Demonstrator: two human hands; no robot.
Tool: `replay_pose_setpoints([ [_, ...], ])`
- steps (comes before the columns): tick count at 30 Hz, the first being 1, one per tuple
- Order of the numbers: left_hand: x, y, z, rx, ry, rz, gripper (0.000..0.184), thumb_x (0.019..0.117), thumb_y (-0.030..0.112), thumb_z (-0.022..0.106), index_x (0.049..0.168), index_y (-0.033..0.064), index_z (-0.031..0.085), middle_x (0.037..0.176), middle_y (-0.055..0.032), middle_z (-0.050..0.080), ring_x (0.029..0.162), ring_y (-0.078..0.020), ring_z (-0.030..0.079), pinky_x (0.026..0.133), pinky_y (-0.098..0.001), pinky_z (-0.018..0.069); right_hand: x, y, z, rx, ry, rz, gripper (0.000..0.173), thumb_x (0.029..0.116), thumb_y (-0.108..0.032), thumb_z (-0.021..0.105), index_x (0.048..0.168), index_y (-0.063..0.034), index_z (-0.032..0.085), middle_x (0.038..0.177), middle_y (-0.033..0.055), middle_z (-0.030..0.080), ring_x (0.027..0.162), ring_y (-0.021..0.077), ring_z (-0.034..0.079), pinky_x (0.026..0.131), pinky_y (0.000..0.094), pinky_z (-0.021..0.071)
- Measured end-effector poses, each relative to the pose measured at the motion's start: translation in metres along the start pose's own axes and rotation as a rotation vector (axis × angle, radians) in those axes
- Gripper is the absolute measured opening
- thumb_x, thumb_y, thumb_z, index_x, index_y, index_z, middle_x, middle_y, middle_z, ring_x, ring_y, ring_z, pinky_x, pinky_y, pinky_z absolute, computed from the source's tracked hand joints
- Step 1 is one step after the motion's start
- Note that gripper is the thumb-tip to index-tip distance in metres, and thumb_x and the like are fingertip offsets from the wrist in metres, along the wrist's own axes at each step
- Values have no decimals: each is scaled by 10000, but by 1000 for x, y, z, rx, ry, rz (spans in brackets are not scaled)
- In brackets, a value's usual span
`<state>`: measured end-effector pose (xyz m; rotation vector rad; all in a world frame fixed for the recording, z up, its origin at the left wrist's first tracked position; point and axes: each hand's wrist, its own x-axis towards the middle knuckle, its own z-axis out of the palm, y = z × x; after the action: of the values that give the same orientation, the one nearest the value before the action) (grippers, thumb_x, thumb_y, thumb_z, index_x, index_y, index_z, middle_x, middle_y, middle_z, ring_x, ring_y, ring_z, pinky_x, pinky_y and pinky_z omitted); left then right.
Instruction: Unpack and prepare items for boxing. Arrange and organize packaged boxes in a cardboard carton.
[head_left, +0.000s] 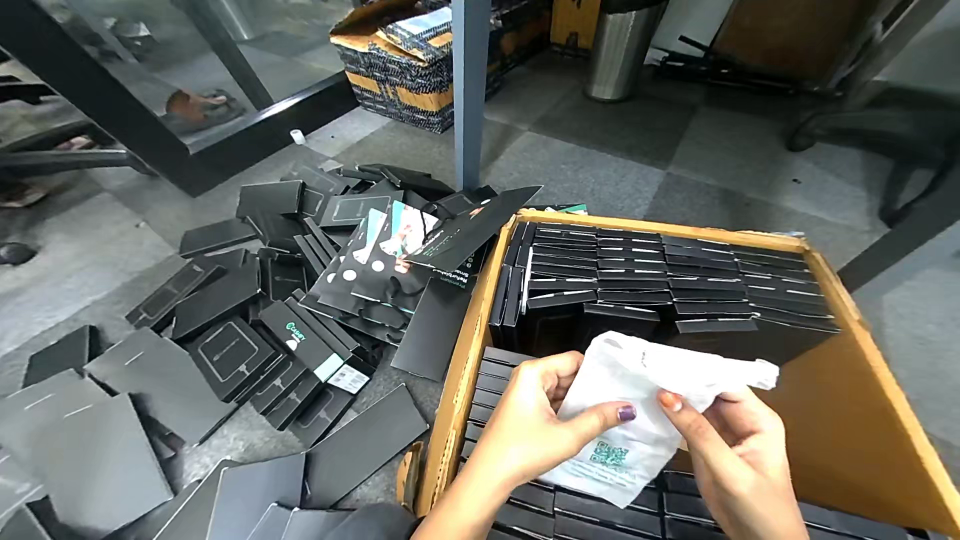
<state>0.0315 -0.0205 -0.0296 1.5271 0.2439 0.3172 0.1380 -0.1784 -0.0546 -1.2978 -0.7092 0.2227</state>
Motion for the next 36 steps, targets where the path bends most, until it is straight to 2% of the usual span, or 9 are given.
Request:
replay_pose_setpoints([
  [6, 0, 3, -1, -33, 35, -19, 113, 891, 41, 702, 1002, 59, 698, 809, 23, 726, 730, -10, 684, 677, -184, 573, 2, 2, -3, -87, -180, -67, 175, 888, -226, 711, 1053, -260, 759, 1035, -142, 714, 937, -45, 664, 816, 129, 560],
  [9, 1, 4, 0, -47, 33, -38, 116, 909, 58, 704, 1025, 51, 697, 818, -1, 739, 717, -35, 698, 662, -193, 581, 0, 1, 0, -85, -167, -42, 180, 923, -262, 723, 1102, -265, 736, 1019, -147, 738, 925, -35, 692, 817, 150, 584],
  [14, -1, 10, 1, -113, 12, -142, 146, 945, 63, 697, 1089, 37, 682, 842, -54, 745, 695, -93, 717, 641, -234, 610, -2, -6, 1, 64, -169, 118, 326, 872, -231, 800, 1166, -200, 662, 967, -70, 778, 817, 33, 746, 719, 195, 627],
  [18, 0, 10, 2, -108, 73, -122, 178, 955, 66, 686, 1130, 48, 658, 868, -66, 742, 701, -110, 718, 636, -242, 610, -2, -6, -2, 89, -320, 241, 441, 802, -249, 867, 1177, -191, 642, 987, -66, 778, 854, 49, 751, 754, 219, 637],
  [21, 0, 10, 1, -148, 74, -83, 248, 950, 49, 680, 1191, 63, 624, 903, -56, 748, 727, -102, 724, 656, -231, 611, -2, -5, -2, 68, -299, 235, 297, 830, -213, 841, 1093, -178, 708, 931, -45, 785, 795, 52, 752, 709, 212, 634],
  [25, 0, 6, -8, -251, -155, -111, 414, 871, -34, 720, 1246, 46, 563, 1009, -41, 744, 874, -97, 736, 793, -261, 624, 0, -3, -3, 40, -180, 229, 189, 815, -160, 838, 989, -154, 763, 857, -8, 782, 731, 62, 745, 663, 212, 629],
  [27, 1, 5, -10, -233, -178, -164, 453, 854, -67, 722, 1273, 27, 574, 1046, -46, 738, 920, -103, 729, 840, -273, 617, 0, -2, -1, 20, -145, 236, 177, 807, -139, 833, 971, -143, 766, 845, -4, 780, 726, 63, 743, 660, 212, 629],
  [31, 3, 2, -11, -63, -157, -254, 353, 875, -38, 728, 1205, 11, 612, 1014, -46, 727, 897, -84, 719, 822, -255, 607, 2, -6, -1, -19, -71, 250, 174, 806, -138, 817, 971, -140, 764, 852, -6, 780, 746, 68, 746, 683, 222, 631],
  [36, 2, -1, -6, -106, -176, -177, 185, 915, 15, 710, 1096, 16, 671, 870, 7, 742, 768, -26, 705, 723, -199, 594, 1, -8, -2, 65, -144, 355, 125, 880, -224, 781, 984, -159, 754, 852, 3, 774, 732, 69, 741, 674, 229, 629],
])
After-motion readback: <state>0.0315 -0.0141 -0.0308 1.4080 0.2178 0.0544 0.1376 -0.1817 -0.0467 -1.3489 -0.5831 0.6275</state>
